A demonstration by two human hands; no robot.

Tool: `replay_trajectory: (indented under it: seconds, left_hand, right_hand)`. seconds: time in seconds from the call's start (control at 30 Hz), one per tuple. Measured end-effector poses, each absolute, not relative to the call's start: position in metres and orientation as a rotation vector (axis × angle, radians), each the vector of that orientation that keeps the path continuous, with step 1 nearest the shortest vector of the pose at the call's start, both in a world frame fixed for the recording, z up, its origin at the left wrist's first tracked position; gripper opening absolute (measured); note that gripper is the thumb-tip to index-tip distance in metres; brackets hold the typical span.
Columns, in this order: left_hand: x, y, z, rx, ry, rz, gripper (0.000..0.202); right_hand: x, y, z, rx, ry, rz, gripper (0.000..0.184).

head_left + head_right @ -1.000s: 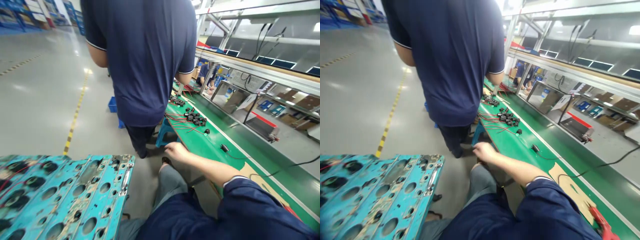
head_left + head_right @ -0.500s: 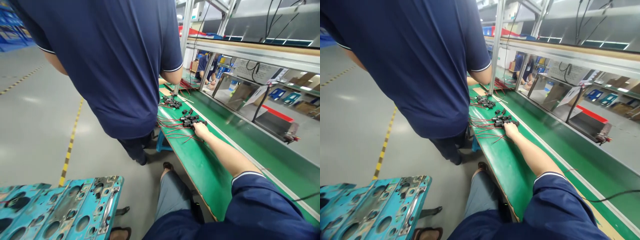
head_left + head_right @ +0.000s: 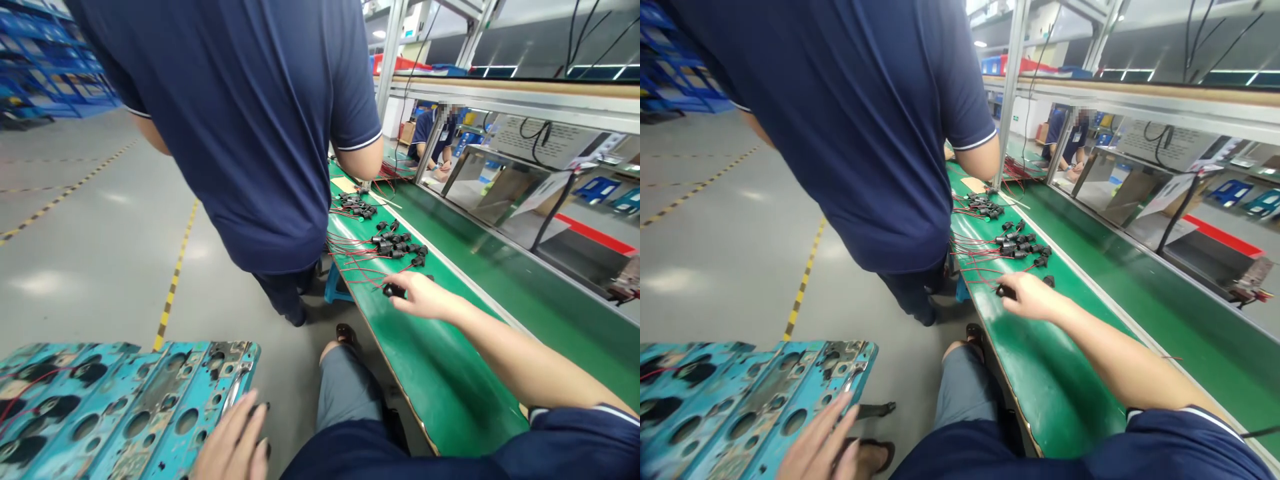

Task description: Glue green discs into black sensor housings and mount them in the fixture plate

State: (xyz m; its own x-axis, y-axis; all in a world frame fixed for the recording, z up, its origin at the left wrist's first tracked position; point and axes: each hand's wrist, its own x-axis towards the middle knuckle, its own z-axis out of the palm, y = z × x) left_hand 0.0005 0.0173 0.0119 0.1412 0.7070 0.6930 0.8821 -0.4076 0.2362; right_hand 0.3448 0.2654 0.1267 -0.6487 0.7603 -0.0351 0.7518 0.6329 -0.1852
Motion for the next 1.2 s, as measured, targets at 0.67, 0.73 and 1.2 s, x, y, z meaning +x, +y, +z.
replay_trajectory:
  seconds: [0.67,0.73,1.2]
  left_hand:
    - [0.027,-0.066,0.050,-1.507,-2.048,-2.615,0.044]
    - [0.013,-0.091,0.039,-1.236,-2.131,-2.805,0.041]
    - [-0.176,-0.407,-0.027,-0.114,-2.718,-1.478,0.022]
  right_hand:
    - [0.130,0.100,0.107,0.189,-2.524,0.710,0.055]
    - [0.084,0.085,0.090,0.292,-2.480,0.713,0.052]
    - [-0.204,-0.194,-0.046,0.598,-2.659,0.937,0.052]
